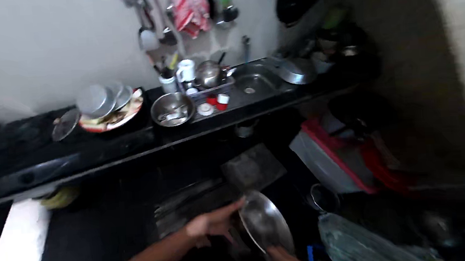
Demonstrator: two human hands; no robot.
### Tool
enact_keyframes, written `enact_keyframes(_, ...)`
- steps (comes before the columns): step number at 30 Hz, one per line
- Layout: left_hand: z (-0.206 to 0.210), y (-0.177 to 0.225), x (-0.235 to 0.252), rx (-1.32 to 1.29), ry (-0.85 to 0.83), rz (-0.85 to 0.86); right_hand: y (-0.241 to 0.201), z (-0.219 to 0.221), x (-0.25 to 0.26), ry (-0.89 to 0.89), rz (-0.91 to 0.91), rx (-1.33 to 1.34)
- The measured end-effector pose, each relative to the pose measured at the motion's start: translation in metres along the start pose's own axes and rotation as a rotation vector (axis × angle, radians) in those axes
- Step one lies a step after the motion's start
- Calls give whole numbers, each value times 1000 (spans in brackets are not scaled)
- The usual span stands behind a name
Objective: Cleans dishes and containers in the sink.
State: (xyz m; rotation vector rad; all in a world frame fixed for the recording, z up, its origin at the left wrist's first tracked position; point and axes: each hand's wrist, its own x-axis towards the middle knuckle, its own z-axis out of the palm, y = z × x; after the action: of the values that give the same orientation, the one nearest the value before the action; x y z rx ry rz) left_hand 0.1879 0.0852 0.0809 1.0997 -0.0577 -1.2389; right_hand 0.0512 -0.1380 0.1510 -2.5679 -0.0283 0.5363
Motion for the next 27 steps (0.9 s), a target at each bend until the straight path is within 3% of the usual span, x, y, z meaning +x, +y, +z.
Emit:
enact_keyframes(3, -61, 36, -49, -229, 214, 8, -67, 2, 83, 49, -144, -230)
enact_keyframes(6, -98, 59, -90, -440, 461, 44, -104, 0, 150, 2, -364, -274)
enact_keyframes(10, -127, 53, -114, -601, 806, 137, -131, -33, 236, -151, -491, 131)
enact_keyframes(14, -138, 47, -115, -710, 1029, 225, -163, -62, 373, -33, -229, 504)
enact_keyframes(19, -144, 62, -106, -769, 1136, 294, -185, -31, 548, -181, 110, 730)
enact_keyframes(23, -143, 83, -85, -821, 1207, 333, -199, -10, 608, -326, 291, 832)
enact_keyframes(27, -145, 93, -64, -924, 1250, 341, -202, -12, 619, -383, 340, 899)
